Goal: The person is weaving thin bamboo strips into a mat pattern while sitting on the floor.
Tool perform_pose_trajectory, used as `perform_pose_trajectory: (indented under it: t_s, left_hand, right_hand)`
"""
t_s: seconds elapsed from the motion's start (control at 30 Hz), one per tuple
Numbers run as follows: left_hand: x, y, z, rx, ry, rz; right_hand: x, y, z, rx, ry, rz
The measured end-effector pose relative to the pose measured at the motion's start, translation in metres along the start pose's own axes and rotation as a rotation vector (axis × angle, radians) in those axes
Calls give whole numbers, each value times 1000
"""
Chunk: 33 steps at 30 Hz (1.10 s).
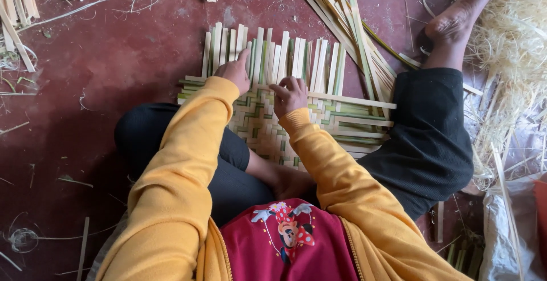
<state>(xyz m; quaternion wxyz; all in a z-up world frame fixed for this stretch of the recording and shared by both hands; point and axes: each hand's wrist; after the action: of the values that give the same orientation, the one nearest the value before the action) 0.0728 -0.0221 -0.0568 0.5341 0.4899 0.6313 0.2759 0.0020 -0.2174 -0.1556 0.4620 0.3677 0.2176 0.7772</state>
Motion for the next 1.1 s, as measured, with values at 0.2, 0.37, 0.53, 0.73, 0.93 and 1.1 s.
perform_pose_trajectory:
  t_s: [0.2,0.37,0.53,0.73,0.93,1.1]
  left_hand:
    - [12,-80,32,-489,-365,-75]
    - [-4,-63,14,-230,-583,-36]
    - [15,-74,28,-197,-539,-168]
    - [28,-69,32,-139,-599,-239]
    - [35,-78,34,-168,-628,-223]
    - [38,-71,41,-160,-545,-289]
  right_hand:
    - [5,8,-36,197,-363,266]
    - [11,16,-32,186,-354,184]
    - [0,9,-34,116,-341,195]
    - [-23,-10,5,272,-416,210]
    - [-47,-52,56,555,-828,185]
    - [-47,-47,53,511,-870,329]
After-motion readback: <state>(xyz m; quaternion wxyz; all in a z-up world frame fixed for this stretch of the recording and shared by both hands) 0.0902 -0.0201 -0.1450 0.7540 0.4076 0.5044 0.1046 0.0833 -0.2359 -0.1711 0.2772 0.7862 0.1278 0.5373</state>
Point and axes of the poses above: each hand's wrist, its own z-axis towards the middle knuckle, its own y-axis out of the back of the hand, x = y × z, and after that the axes turned 15 degrees about -x, right-handed
